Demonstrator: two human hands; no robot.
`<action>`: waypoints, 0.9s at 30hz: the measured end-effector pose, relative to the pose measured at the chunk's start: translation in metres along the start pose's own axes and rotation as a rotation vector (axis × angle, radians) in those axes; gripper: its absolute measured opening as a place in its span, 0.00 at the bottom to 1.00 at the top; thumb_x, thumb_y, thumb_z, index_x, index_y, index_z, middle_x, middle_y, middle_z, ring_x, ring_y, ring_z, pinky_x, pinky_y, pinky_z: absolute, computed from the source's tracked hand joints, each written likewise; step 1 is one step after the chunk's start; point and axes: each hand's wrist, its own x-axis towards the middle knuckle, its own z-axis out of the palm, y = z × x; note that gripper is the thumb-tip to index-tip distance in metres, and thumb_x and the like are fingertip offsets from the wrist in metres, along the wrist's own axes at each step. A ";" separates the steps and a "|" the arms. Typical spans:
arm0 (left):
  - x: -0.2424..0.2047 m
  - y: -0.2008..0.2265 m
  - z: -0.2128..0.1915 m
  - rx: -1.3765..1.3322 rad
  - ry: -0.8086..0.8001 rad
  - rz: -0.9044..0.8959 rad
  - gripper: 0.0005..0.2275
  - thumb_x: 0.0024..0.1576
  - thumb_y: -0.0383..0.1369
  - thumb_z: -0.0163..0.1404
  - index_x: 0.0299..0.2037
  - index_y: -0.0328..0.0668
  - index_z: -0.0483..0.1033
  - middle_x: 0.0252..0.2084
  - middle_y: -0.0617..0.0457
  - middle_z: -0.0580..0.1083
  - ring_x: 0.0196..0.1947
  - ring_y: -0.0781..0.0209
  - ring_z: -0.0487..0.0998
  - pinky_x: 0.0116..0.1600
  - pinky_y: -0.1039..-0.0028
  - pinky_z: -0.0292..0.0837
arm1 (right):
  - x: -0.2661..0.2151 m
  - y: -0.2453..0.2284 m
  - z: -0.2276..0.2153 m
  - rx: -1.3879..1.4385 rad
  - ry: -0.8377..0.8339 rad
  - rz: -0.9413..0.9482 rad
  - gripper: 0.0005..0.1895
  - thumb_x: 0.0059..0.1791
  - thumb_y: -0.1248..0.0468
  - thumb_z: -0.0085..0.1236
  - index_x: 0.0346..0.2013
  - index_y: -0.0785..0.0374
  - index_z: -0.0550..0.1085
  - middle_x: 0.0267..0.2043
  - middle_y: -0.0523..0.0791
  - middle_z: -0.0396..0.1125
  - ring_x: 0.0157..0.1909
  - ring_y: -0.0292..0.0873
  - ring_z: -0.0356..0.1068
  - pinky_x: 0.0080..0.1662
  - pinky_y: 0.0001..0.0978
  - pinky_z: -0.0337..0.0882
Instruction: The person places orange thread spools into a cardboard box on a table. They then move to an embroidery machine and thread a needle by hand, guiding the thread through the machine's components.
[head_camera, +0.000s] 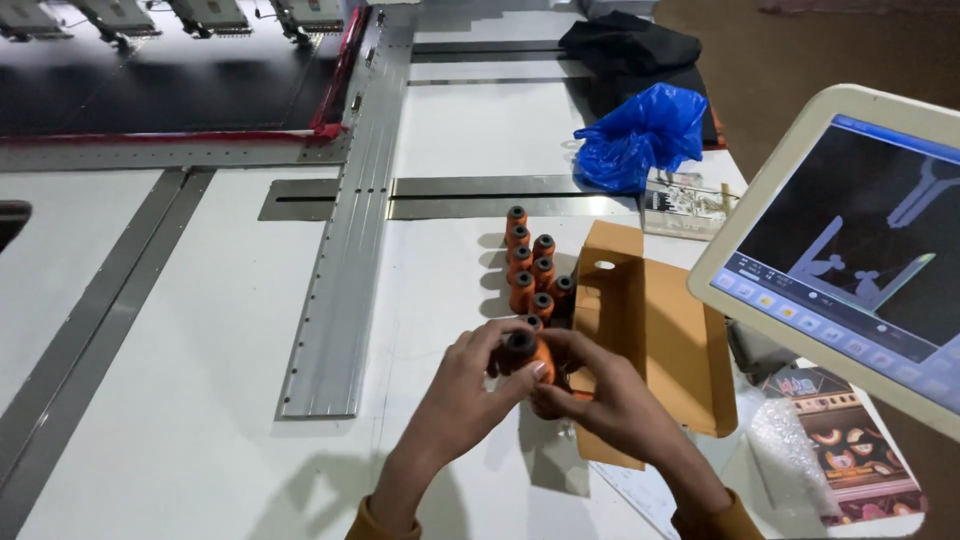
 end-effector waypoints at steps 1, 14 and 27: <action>0.005 -0.001 -0.001 -0.001 -0.008 0.005 0.21 0.56 0.50 0.49 0.58 0.56 0.72 0.57 0.54 0.75 0.57 0.57 0.73 0.58 0.66 0.69 | 0.002 -0.002 -0.001 -0.001 0.008 0.004 0.27 0.45 0.56 0.64 0.59 0.52 0.73 0.54 0.40 0.78 0.50 0.34 0.78 0.48 0.28 0.82; 0.026 -0.039 0.017 -0.588 -0.364 -0.209 0.27 0.58 0.56 0.36 0.44 0.43 0.81 0.38 0.55 0.75 0.40 0.64 0.68 0.47 0.72 0.60 | -0.018 0.002 0.004 0.594 0.521 0.230 0.30 0.39 0.70 0.66 0.57 0.59 0.75 0.57 0.56 0.73 0.55 0.55 0.75 0.53 0.43 0.80; 0.064 -0.039 0.009 -0.184 0.130 -0.053 0.13 0.55 0.43 0.58 0.44 0.49 0.89 0.32 0.59 0.70 0.33 0.67 0.74 0.39 0.77 0.72 | 0.001 0.023 -0.008 0.493 0.269 0.199 0.25 0.41 0.61 0.66 0.54 0.58 0.79 0.46 0.50 0.76 0.46 0.47 0.76 0.50 0.42 0.76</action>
